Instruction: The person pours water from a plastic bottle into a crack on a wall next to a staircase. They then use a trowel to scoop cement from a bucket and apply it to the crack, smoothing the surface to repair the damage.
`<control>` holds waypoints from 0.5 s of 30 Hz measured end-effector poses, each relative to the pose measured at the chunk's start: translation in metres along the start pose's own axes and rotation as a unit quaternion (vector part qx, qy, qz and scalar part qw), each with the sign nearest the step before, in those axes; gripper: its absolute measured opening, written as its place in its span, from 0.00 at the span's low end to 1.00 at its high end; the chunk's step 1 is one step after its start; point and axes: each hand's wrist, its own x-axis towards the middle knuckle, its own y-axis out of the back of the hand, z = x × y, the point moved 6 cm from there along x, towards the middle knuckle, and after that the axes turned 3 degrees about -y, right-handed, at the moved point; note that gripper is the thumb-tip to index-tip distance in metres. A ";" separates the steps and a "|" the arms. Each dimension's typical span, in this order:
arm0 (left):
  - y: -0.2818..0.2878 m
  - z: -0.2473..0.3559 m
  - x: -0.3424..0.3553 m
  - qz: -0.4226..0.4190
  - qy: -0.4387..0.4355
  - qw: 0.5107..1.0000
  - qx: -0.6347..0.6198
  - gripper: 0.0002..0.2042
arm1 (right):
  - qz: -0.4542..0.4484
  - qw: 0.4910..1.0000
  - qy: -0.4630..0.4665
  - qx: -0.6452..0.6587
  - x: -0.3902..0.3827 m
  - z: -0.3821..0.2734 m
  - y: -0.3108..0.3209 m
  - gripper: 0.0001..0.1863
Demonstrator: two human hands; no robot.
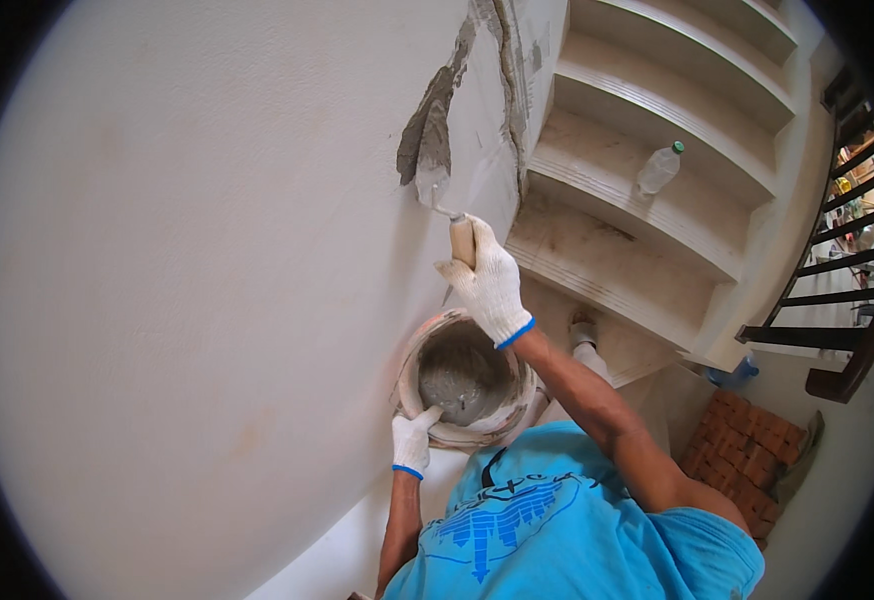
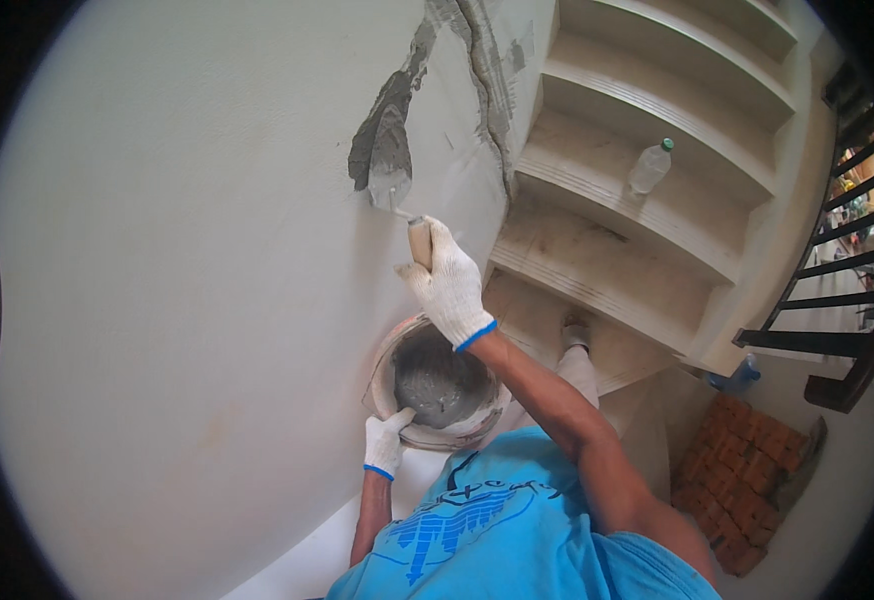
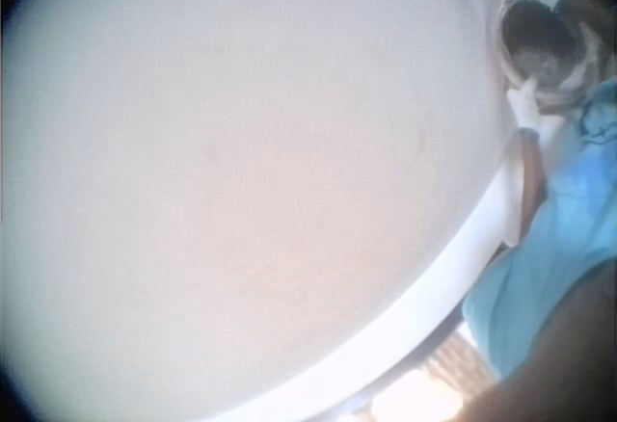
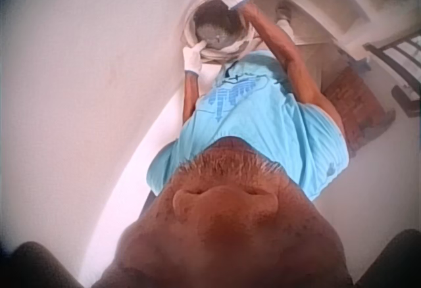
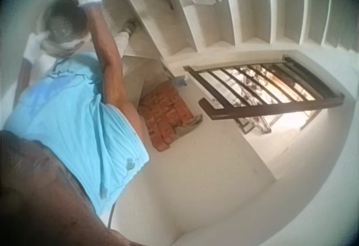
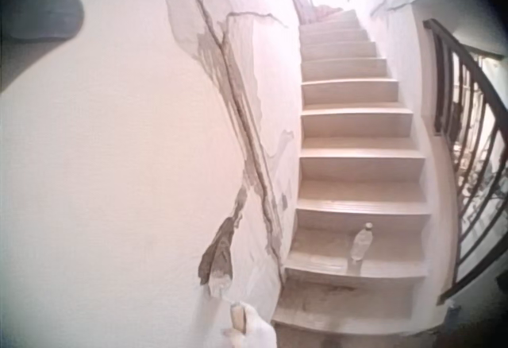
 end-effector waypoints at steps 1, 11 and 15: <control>0.001 -0.001 0.000 0.001 -0.006 1.000 0.001 0.13 | -0.003 1.000 -0.012 -0.001 0.005 -0.003 -0.002 0.37; 0.003 -0.004 0.003 0.002 0.001 1.000 0.012 0.15 | -0.064 0.997 0.022 0.035 -0.048 0.000 -0.003 0.39; -0.001 -0.003 0.003 -0.010 -0.003 1.000 0.004 0.15 | -0.013 0.998 0.003 0.067 -0.013 -0.002 0.008 0.36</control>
